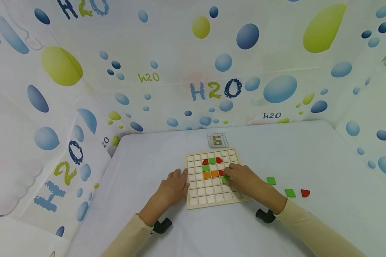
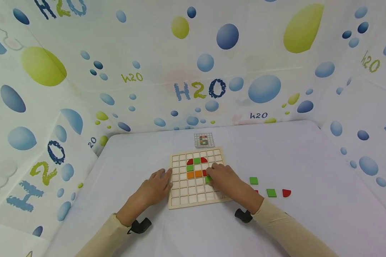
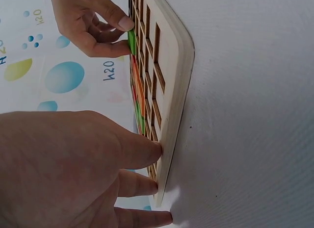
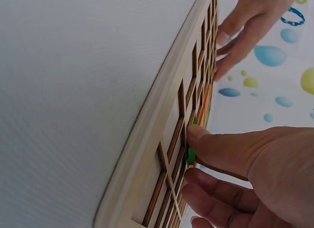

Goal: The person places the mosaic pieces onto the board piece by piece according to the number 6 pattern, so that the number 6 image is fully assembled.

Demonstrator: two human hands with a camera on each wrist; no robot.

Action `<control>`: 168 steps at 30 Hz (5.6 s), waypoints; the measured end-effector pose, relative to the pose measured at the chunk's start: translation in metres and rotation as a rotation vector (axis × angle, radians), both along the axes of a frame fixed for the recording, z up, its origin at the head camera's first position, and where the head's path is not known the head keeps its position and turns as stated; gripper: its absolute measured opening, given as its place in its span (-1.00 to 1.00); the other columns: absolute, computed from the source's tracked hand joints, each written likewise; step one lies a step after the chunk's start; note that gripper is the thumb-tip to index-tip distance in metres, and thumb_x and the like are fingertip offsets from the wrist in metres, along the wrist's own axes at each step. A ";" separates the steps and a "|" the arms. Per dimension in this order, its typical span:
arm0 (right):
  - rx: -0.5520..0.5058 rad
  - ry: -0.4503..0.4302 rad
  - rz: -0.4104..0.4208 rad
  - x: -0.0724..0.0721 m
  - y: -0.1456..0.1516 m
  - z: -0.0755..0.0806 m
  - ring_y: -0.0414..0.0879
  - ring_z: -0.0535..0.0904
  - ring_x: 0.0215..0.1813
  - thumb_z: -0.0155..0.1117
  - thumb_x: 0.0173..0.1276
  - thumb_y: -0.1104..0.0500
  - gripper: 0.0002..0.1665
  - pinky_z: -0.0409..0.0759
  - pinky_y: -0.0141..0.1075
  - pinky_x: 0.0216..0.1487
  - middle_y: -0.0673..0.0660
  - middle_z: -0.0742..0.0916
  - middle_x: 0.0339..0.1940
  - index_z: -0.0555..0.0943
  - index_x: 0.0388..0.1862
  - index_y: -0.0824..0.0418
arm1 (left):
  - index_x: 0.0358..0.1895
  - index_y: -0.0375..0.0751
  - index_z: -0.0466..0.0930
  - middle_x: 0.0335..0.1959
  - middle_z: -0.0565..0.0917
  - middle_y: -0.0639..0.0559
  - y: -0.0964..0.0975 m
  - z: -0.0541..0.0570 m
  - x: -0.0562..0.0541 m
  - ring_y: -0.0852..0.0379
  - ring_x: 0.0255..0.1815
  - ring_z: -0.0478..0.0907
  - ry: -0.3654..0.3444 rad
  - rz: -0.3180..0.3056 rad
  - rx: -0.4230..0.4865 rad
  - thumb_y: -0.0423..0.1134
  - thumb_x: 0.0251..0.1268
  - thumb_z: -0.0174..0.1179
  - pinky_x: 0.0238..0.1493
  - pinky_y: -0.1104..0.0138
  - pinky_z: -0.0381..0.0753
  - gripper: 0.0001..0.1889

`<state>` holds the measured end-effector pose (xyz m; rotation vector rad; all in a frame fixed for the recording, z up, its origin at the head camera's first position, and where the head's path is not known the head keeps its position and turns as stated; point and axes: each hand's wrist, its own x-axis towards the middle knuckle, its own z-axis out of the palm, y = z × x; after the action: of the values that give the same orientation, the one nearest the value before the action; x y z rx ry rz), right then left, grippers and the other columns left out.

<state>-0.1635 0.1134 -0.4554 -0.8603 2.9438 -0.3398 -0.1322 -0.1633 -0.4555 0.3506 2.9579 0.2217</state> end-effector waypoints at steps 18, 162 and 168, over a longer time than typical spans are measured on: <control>-0.022 0.029 0.020 0.003 -0.001 -0.003 -0.10 0.53 -0.11 0.59 0.32 0.05 -0.57 0.54 -0.17 -0.03 0.04 0.70 -0.09 0.75 0.13 0.13 | 0.63 -0.29 0.23 0.53 0.35 -0.39 0.000 0.000 -0.001 -0.36 0.53 0.35 -0.018 0.012 0.002 -0.07 0.70 0.02 0.27 -0.30 0.54 -0.39; -0.140 -0.056 -0.482 0.075 0.214 -0.016 0.22 0.64 -0.13 0.60 0.23 0.15 -0.55 0.72 0.24 -0.21 0.36 0.67 -0.16 0.67 -0.02 0.38 | 0.64 -0.29 0.23 0.54 0.34 -0.40 0.002 0.005 0.000 -0.37 0.54 0.34 -0.040 0.012 0.014 -0.10 0.71 0.01 0.29 -0.33 0.51 -0.40; -0.165 -0.041 -0.482 0.077 0.210 -0.016 0.24 0.65 -0.12 0.56 0.27 0.21 -0.60 0.74 0.21 -0.16 0.37 0.68 -0.15 0.68 -0.02 0.41 | 0.64 -0.30 0.23 0.54 0.34 -0.39 0.003 0.005 0.000 -0.37 0.53 0.34 -0.037 0.010 0.006 -0.10 0.71 0.01 0.27 -0.32 0.52 -0.40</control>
<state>-0.0866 0.3236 -0.4718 -0.1337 3.0826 -0.6188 -0.1326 -0.1608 -0.4502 0.3284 2.9234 0.2351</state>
